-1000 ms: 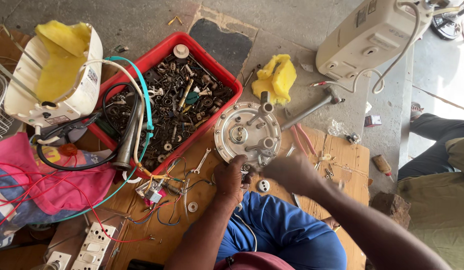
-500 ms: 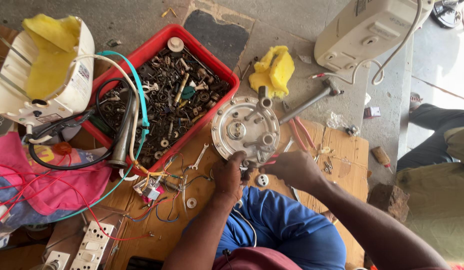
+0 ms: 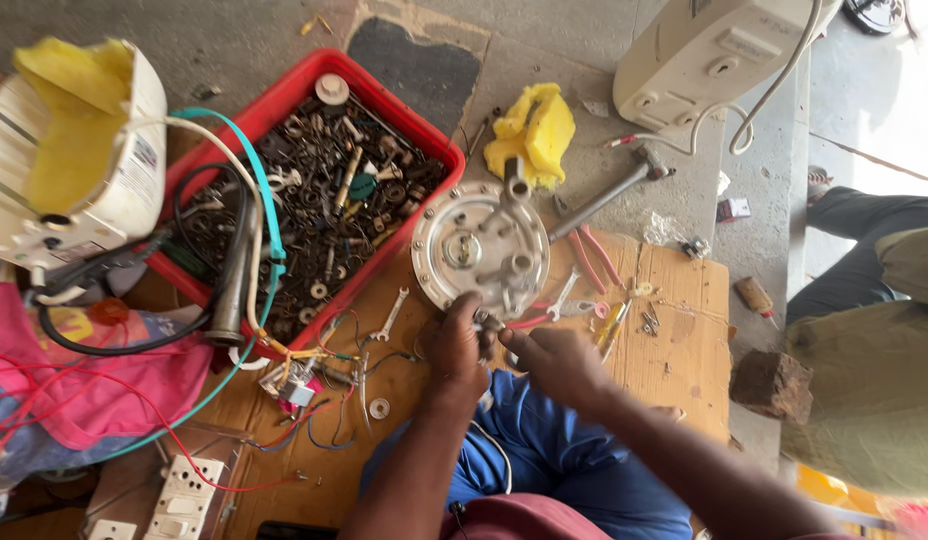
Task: The person sits on the floor and uses a wrench to tighten bolts on a circular metal component. They repeatedly adjust the wrench and rotate the component to access different fasteners.
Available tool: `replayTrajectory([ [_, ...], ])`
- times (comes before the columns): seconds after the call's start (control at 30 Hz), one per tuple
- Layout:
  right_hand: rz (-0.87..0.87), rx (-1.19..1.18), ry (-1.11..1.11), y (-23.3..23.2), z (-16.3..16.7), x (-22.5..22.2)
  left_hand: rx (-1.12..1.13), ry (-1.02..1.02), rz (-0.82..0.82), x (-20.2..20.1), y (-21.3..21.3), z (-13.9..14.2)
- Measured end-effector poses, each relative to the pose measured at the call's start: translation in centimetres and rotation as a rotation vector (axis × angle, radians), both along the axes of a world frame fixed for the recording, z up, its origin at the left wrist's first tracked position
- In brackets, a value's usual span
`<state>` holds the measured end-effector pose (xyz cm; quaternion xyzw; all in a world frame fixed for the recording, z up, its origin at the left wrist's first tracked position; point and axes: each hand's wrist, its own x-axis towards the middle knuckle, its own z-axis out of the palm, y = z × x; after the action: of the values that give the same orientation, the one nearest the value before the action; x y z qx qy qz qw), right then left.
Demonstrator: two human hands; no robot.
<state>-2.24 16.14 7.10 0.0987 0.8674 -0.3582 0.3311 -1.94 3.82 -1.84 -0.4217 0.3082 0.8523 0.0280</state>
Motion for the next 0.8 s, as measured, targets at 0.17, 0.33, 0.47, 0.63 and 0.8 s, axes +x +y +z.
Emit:
replayTrajectory([
  [0.17, -0.733, -0.694, -0.225, -3.9, -0.6, 4.7, -0.469, 0.174, -0.099, -1.8, 0.7, -2.1],
  [0.33, -0.449, -0.631, -0.144, -1.1, 1.0, 5.7, -0.026, 0.018, 0.077, -2.5, -0.3, 0.8],
  [0.47, -0.162, -0.502, -0.044, 2.4, 3.9, 6.1, 0.063, 0.098, -0.043, -2.8, -1.8, 3.0],
  [0.63, 0.182, -0.066, 0.194, 5.6, 4.0, 1.3, -0.114, 0.062, -0.127, -1.5, -2.6, 3.1],
  [0.8, 0.432, -0.037, 0.353, 5.6, 2.9, -2.5, -0.129, 0.038, -0.235, 0.6, -3.5, 2.8],
])
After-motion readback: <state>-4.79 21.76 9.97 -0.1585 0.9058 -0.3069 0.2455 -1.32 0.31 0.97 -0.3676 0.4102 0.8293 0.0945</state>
